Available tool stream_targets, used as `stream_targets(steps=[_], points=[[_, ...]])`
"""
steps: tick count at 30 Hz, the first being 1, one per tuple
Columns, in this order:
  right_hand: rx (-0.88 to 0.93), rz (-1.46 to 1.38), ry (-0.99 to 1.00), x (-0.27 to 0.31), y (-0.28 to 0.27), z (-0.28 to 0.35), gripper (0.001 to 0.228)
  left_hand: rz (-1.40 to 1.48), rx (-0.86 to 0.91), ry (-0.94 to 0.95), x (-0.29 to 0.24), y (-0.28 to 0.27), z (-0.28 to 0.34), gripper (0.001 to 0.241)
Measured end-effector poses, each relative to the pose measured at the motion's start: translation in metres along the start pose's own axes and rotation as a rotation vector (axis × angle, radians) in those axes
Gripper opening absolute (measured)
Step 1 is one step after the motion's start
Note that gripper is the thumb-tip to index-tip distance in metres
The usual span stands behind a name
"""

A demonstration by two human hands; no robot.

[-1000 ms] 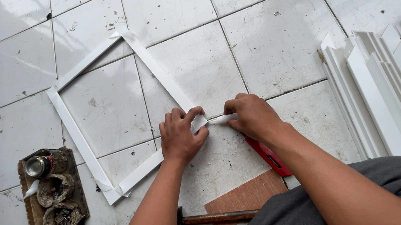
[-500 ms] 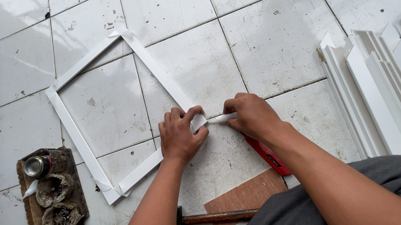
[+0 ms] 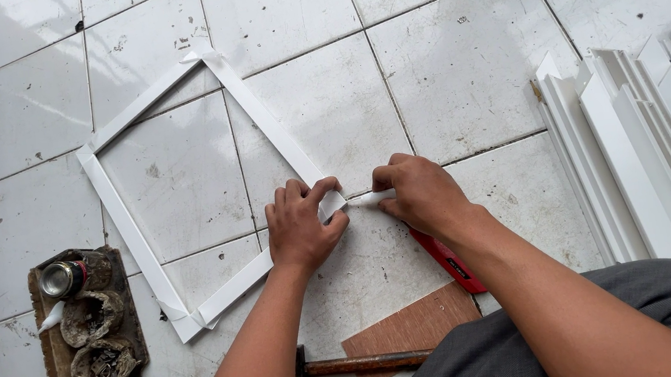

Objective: Assembling a white rectangular frame by applying glue to the corners, joining them, and trimming excess material with a utility knife.

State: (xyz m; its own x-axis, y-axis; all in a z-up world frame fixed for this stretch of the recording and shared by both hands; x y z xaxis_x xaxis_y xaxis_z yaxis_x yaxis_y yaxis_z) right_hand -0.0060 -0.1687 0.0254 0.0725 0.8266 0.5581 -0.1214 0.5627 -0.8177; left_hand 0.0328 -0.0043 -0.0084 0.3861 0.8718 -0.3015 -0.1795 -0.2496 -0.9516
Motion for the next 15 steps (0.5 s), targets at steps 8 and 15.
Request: stream_targets(steps=[8, 15], points=[[-0.013, 0.01, 0.004, 0.0043, -0.0025, 0.0019, 0.021, 0.002, 0.011, -0.006, -0.0009, -0.0009, 0.0, 0.037], [-0.008, 0.022, 0.007, 0.0043, -0.0015, 0.0018, 0.021, 0.01, 0.007, -0.009, -0.0001, 0.0003, -0.0002, 0.037]])
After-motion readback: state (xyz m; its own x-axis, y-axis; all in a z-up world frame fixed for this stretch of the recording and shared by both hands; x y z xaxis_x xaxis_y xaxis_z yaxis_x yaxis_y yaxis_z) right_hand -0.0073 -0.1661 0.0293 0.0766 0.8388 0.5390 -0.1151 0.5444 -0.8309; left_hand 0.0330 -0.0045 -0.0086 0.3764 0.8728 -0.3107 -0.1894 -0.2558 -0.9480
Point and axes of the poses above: each hand's wrist, its own z-axis away from the middle knuckle, its own y-axis out of the palm, x = y × z, the point moved 3 cm from there along -z, towards the middle knuckle
